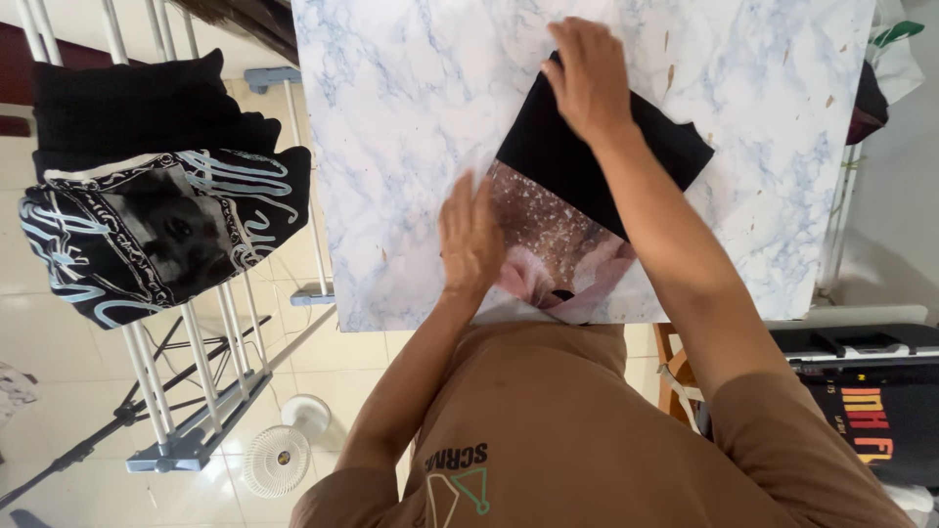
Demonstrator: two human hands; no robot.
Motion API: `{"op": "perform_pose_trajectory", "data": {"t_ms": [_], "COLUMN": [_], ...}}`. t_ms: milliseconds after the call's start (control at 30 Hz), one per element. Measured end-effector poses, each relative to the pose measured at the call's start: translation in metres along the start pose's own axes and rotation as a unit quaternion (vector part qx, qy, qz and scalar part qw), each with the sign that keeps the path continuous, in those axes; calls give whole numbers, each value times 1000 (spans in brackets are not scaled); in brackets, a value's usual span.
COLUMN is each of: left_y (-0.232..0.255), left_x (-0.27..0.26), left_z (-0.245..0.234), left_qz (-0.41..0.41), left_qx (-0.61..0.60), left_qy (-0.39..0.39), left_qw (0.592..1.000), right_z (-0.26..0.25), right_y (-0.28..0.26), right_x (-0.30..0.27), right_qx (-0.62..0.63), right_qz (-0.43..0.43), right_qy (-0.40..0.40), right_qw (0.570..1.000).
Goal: The person folds a black t-shirt on a marble-patterned table. They smooth the fabric, fold the sides inward, fold the bottom up, and then fold the shirt in half to create a neat rectangular stack.
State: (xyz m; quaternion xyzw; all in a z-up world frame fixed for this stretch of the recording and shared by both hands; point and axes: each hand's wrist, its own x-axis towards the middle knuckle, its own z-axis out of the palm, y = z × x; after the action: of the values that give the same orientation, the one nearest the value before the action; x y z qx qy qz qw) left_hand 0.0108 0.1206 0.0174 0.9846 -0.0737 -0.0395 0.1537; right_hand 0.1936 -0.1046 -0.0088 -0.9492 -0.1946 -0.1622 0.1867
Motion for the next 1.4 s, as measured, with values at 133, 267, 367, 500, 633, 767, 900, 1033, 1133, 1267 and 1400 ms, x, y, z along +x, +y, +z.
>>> {"op": "perform_pose_trajectory", "data": {"t_ms": [133, 267, 367, 500, 633, 767, 900, 1033, 1133, 1267, 1400], "left_y": [20, 21, 18, 12, 3, 0, 8, 22, 29, 32, 33], "left_x": [16, 16, 8, -4, -18, -26, -28, -20, -34, -34, -35], "left_z": [17, 24, 30, 27, 21, 12, -1, 7, 22, 28, 27], "left_qz": [88, 91, 87, 67, 48, 21, -8, 43, 114, 114, 122], "left_qx": [-10, -5, -25, -17, 13, 6, 53, 51, 28, -7, -7], "left_qy": [-28, -60, -18, -14, -35, -46, -107, -113, -87, -111, -88], "left_qw": [996, 994, 996, 998, 998, 999, 993, 991, 989, 987, 989], "right_z": [5, -11, -24, -30, -18, -8, -12, -30, -39, -57, -66], "right_y": [-51, -72, -60, -42, -25, -16, -47, -84, -84, -62, -31], "right_x": [-53, -91, -89, -57, -33, -52, -121, -189, -206, -193, -167], "right_qx": [-3, 34, 24, 12, 1, 1, 58, 9, -39, -5, -5], "right_qz": [-8, 14, 38, 21, -17, -65, -110, -37, 55, 89, 83], "right_qy": [-135, -242, -246, -250, -260, -245, -171, -219, -215, -164, -195], "right_qw": [991, 970, 968, 968, 965, 967, 977, 975, 974, 982, 977]}}
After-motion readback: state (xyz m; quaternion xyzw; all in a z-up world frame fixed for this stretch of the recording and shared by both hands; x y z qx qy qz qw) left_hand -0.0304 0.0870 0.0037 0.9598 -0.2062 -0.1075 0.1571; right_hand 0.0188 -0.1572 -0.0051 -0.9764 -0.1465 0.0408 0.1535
